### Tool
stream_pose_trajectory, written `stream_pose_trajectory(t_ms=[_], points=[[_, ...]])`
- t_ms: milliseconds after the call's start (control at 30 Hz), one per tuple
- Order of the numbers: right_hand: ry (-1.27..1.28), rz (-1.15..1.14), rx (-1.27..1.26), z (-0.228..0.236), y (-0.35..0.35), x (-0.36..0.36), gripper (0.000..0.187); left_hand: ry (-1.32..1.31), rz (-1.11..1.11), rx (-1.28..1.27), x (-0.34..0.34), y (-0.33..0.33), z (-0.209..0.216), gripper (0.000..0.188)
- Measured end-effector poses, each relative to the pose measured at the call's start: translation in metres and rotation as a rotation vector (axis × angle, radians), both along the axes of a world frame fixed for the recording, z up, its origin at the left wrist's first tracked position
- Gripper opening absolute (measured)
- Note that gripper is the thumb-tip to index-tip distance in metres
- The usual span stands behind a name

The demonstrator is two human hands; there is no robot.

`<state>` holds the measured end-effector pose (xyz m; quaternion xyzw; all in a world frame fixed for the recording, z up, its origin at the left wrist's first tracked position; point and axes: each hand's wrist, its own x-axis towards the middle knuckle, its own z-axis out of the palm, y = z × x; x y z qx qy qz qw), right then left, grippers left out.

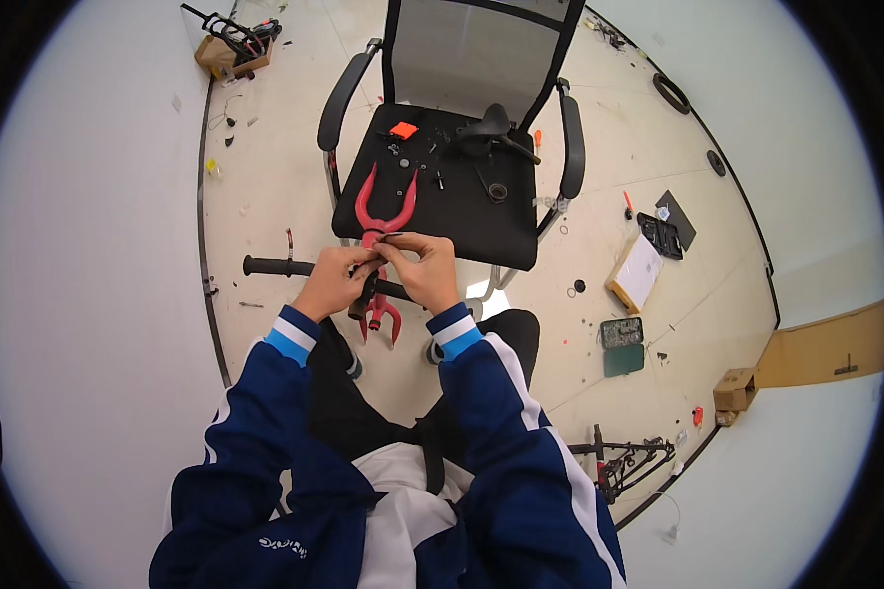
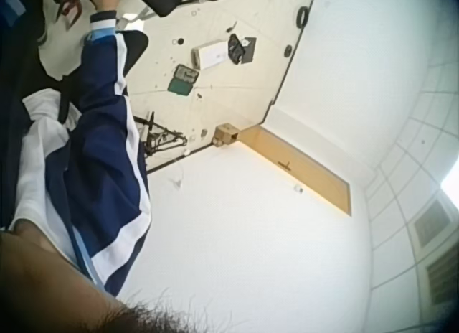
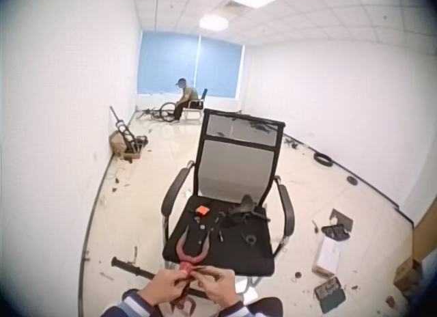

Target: The person sits on the floor and assembles a bicycle handlebar using a red clamp and various small parts. They insert and tighten components, adjust the handlebar position, and secure the assembly.

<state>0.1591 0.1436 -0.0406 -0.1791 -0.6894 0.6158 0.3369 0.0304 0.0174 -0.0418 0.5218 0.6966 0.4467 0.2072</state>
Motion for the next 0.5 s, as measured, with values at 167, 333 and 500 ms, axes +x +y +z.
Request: stream_pose_trajectory(t_ms=[167,333,500], points=[[0.011,-0.16,-0.073,-0.008,-0.019,-0.004,0.019,-0.026,0.255,0.238,0.021,0.002,-0.001,0.014],[0.051,-0.272,-0.069,0.002,-0.03,-0.007,0.019,-0.061,0.342,0.218,0.029,0.001,-0.01,0.016],[0.058,-0.115,-0.113,0.003,-0.014,-0.004,0.015,0.018,0.14,0.168,0.007,0.006,-0.006,0.016]])
